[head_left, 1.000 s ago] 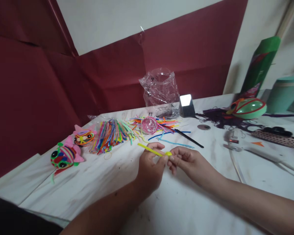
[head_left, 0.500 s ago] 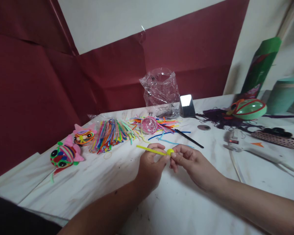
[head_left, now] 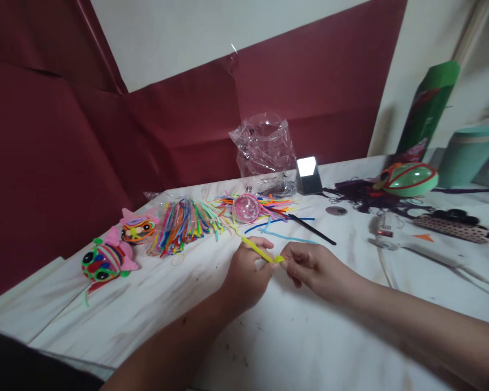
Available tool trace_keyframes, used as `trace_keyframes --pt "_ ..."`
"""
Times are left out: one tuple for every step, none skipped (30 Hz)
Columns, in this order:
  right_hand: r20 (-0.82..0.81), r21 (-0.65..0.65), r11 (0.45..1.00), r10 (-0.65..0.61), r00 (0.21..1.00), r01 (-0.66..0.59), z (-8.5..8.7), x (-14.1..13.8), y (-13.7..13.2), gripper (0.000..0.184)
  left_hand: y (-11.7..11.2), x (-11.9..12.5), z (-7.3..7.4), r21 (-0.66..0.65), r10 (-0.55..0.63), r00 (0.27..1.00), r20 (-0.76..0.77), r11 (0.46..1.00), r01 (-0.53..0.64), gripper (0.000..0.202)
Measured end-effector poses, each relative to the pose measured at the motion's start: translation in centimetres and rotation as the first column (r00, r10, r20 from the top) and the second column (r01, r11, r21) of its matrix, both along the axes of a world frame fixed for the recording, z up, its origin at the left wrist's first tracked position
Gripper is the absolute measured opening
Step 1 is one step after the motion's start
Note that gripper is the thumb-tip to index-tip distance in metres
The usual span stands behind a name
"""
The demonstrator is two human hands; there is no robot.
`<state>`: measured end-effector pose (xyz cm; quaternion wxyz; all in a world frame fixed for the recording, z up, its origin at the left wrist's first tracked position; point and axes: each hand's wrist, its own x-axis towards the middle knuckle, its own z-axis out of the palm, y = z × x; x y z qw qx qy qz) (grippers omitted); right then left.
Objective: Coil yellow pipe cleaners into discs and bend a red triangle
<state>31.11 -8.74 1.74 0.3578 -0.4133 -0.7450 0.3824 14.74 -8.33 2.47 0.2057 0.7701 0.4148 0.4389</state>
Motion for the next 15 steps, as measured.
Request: trace_keyframes --pt "0.058 0.032 0.999 0.0 0.998 -0.001 0.1 0.1 0.0 0.015 0.0 0.0 0.0 -0.01 -0.006 1.0 -0.023 1.0 0.005 0.005" --pt "0.117 0.075 0.997 -0.001 0.993 -0.007 0.2 0.3 0.0 0.013 0.0 0.0 0.0 -0.019 -0.016 0.999 -0.048 1.0 0.015 0.006" --pt "0.172 0.123 0.992 0.002 0.985 -0.024 0.2 0.4 0.0 0.013 0.0 0.0 0.0 -0.025 -0.028 0.997 -0.075 0.999 0.026 0.006" --pt "0.219 0.173 0.984 0.006 0.976 -0.045 0.3 0.6 -0.1 0.013 0.0 -0.1 0.0 -0.024 -0.048 0.993 -0.108 0.999 0.045 0.007" --pt "0.254 0.219 0.974 0.007 0.967 -0.065 0.3 0.6 -0.1 0.014 0.0 -0.1 0.0 -0.015 -0.07 0.988 -0.14 0.998 0.069 0.008" --pt "0.277 0.25 0.965 0.007 0.961 -0.079 0.2 0.6 -0.1 0.015 0.0 -0.1 0.1 -0.002 -0.093 0.982 -0.163 0.996 0.094 0.01" --pt "0.279 0.256 0.963 0.006 0.96 -0.08 0.2 0.6 -0.1 0.015 -0.1 -0.2 0.1 0.013 -0.11 0.979 -0.171 0.993 0.114 0.011" --pt "0.255 0.235 0.969 0.008 0.967 -0.07 0.2 0.5 -0.1 0.014 -0.1 -0.2 0.2 0.027 -0.115 0.981 -0.158 0.992 0.121 0.012" --pt "0.206 0.19 0.98 0.015 0.978 -0.055 0.1 0.4 0.0 0.014 -0.1 -0.2 0.2 0.037 -0.107 0.987 -0.124 0.993 0.112 0.011" --pt "0.138 0.13 0.991 0.025 0.99 -0.043 0.1 0.2 0.0 0.013 -0.2 -0.2 0.3 0.036 -0.085 0.994 -0.067 0.995 0.088 0.01" --pt "0.058 0.069 0.997 0.037 0.998 -0.041 0.1 0.1 0.0 0.012 -0.3 -0.1 0.3 0.024 -0.053 0.999 0.008 0.998 0.053 0.008" --pt "-0.024 0.021 0.999 0.048 0.999 -0.048 0.0 -0.1 0.0 0.012 -0.3 -0.1 0.2 0.002 -0.023 0.996 0.083 1.0 0.023 0.007" --pt "-0.098 -0.007 0.998 0.054 0.994 -0.055 0.0 -0.3 0.0 0.013 -0.4 0.0 0.1 -0.024 0.003 0.989 0.148 1.0 0.001 0.007" --pt "-0.153 -0.017 0.998 0.051 0.987 -0.054 0.0 -0.5 -0.1 0.014 -0.4 0.1 0.0 -0.049 0.021 0.981 0.195 0.999 -0.012 0.006" --pt "-0.186 -0.013 0.999 0.037 0.982 -0.04 -0.1 -0.6 -0.2 0.016 -0.5 0.2 -0.2 -0.07 0.033 0.974 0.226 0.997 -0.017 0.006"
